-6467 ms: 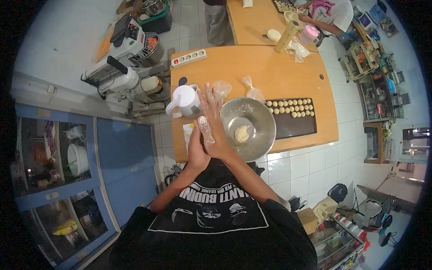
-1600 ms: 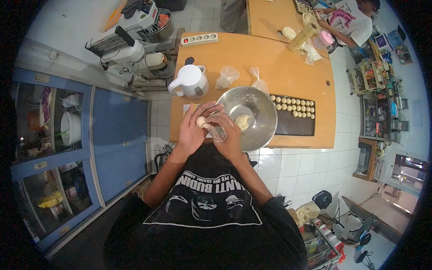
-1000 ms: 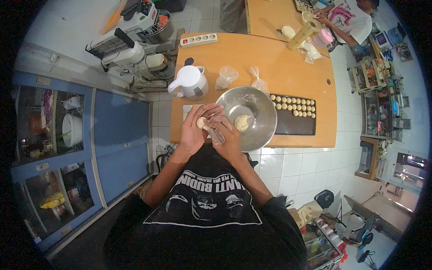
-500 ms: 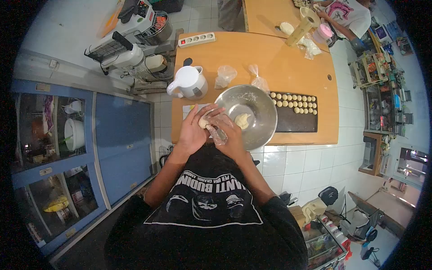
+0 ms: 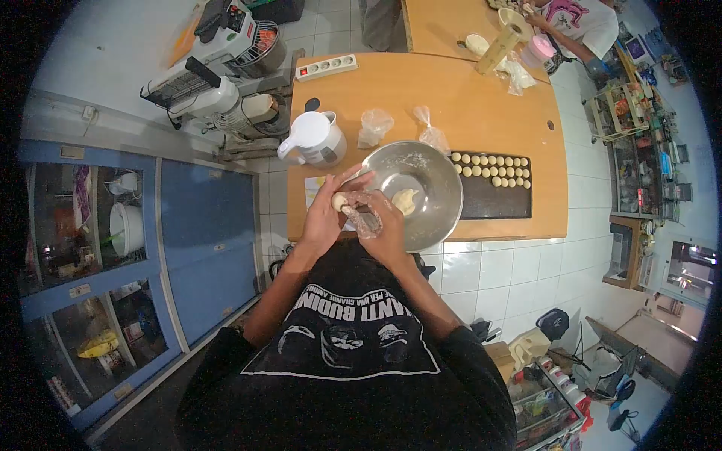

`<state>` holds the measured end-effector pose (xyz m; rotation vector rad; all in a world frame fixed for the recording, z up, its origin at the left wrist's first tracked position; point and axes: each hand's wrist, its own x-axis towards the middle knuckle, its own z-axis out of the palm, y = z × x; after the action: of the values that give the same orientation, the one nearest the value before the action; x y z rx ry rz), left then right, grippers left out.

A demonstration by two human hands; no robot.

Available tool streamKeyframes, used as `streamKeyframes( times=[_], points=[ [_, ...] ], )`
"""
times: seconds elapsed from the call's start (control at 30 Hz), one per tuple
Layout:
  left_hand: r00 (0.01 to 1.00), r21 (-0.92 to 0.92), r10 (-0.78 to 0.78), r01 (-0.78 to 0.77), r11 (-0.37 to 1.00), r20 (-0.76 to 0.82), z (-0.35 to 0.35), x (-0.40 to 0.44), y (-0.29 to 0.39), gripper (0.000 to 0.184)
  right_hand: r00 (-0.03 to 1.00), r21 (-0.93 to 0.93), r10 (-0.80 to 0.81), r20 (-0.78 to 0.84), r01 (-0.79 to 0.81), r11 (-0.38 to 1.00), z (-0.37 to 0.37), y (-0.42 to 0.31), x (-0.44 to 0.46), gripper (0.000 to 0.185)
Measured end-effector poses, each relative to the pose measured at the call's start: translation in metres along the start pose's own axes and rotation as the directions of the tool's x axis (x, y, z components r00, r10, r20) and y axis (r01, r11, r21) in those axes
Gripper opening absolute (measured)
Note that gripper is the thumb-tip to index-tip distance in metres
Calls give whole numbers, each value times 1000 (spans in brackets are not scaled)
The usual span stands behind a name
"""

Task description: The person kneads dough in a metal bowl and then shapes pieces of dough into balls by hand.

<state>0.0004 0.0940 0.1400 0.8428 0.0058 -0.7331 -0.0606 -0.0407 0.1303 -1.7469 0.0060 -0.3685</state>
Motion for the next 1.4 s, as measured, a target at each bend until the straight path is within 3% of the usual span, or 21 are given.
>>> streamKeyframes(
  times=[0.23,0.33,0.4,0.63,0.83,0.9,1.03,1.13,1.2,1.23,1.33,1.4],
  points=[
    [999,10,7,-7,1000,-32,1,-2,-3,62,983,-198,-176,-45,164,966,0,-3,4,25],
    [999,25,5,-4,1000,-42,2,-1,-4,62,986,-159,-162,-41,154,975,1,-4,3,23],
    [999,46,17,-15,999,-52,2,-1,-5,61,998,-58,-9,-61,6,998,2,-7,0,25],
    [999,69,21,-19,997,-25,0,0,-8,60,998,-51,35,-46,-38,998,0,0,-2,29],
    [992,-237,-125,116,965,-22,-6,-1,1,62,989,-138,-129,70,138,981,-12,-6,11,30],
    [974,-442,-214,223,869,71,-21,1,-5,63,981,-165,-141,131,161,973,-18,-8,13,28],
    [945,-520,-211,315,794,250,-31,1,-10,64,979,-194,-121,162,152,969,-23,-2,11,27],
    [931,-513,-230,349,784,282,-26,1,-7,64,984,-181,-110,138,134,974,-22,-2,10,25],
    [953,-402,-282,302,865,110,-15,0,-2,66,987,-202,-134,90,150,968,-20,3,8,24],
    [953,-401,-282,302,865,111,-11,-1,0,66,987,-202,-134,89,150,968,-19,1,8,24],
    [972,-240,-227,234,942,55,-7,-1,-4,67,1000,-164,-8,26,12,986,-13,-4,2,22],
    [999,84,16,-13,996,-40,-9,4,-16,59,939,168,342,34,-342,924,-4,5,-5,21]
  ],
)
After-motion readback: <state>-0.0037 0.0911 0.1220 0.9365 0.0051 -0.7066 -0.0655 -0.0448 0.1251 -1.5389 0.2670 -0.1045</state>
